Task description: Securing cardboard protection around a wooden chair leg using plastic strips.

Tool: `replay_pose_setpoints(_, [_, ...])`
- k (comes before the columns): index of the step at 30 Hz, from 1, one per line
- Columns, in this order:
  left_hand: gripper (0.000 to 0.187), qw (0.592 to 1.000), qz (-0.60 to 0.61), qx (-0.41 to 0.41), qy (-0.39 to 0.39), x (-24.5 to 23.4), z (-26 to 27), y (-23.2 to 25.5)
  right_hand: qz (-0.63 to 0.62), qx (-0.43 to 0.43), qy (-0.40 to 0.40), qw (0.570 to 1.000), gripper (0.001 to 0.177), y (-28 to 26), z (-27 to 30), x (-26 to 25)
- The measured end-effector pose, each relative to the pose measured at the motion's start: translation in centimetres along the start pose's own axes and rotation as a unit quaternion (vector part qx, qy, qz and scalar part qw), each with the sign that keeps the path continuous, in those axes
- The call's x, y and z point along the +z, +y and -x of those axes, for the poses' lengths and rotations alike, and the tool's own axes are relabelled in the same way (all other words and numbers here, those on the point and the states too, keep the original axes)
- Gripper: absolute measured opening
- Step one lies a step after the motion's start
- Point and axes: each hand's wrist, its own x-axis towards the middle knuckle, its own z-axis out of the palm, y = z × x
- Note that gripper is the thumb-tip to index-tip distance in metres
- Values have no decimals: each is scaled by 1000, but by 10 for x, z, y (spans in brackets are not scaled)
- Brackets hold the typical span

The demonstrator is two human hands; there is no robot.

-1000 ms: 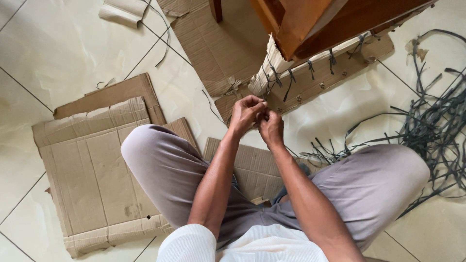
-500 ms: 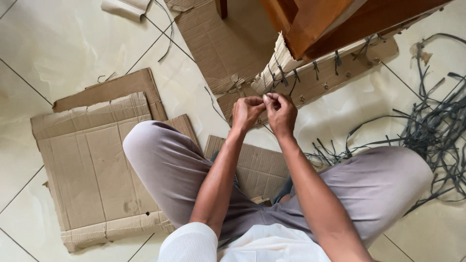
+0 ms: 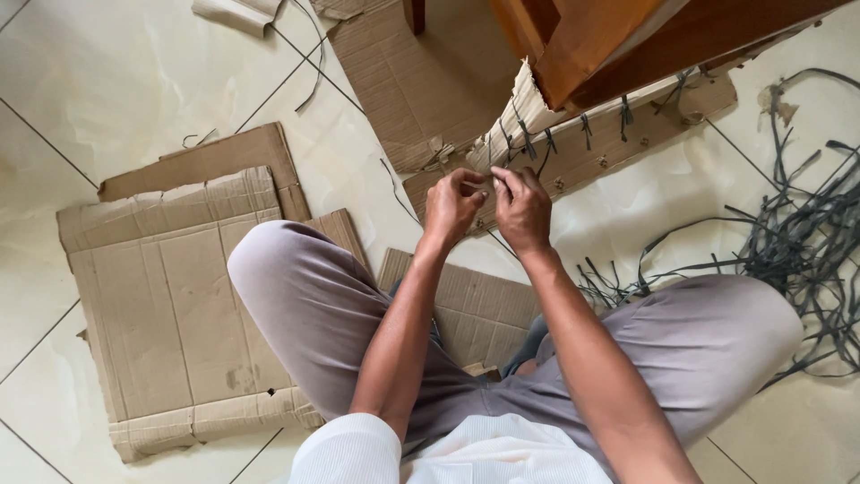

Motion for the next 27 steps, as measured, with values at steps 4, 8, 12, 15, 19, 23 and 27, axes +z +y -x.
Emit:
replay_pose_setpoints(4, [21, 999, -36, 15, 8, -2, -3, -1, 36, -26, -31, 999, 18, 8, -1, -2])
replay_pose_setpoints(8, [22, 998, -19, 12, 53, 2, -6, 5, 47, -35, -33, 998, 15, 10, -3, -1])
replay_pose_setpoints(12, [28, 988, 136, -18, 75, 17, -16, -10, 50, -23, -24, 998, 11, 6, -6, -2])
replay_pose_setpoints(15, [36, 908, 418, -24, 24, 61, -46, -87, 51, -22, -16, 998, 10, 5, -5, -1])
replay_pose_setpoints(19, [27, 922, 364, -131, -27, 58, -45, -69, 51, -18, -14, 998, 10, 9, -3, 3])
replay_pose_setpoints(23, [20, 901, 408, -134, -62, 65, -49, -76, 42, -4, -11, 999, 11, 14, -2, 5])
replay_pose_setpoints(27, [17, 882, 439, -156, -72, 67, -49, -79, 15, 15, -1, 1000, 12, 20, -2, 11])
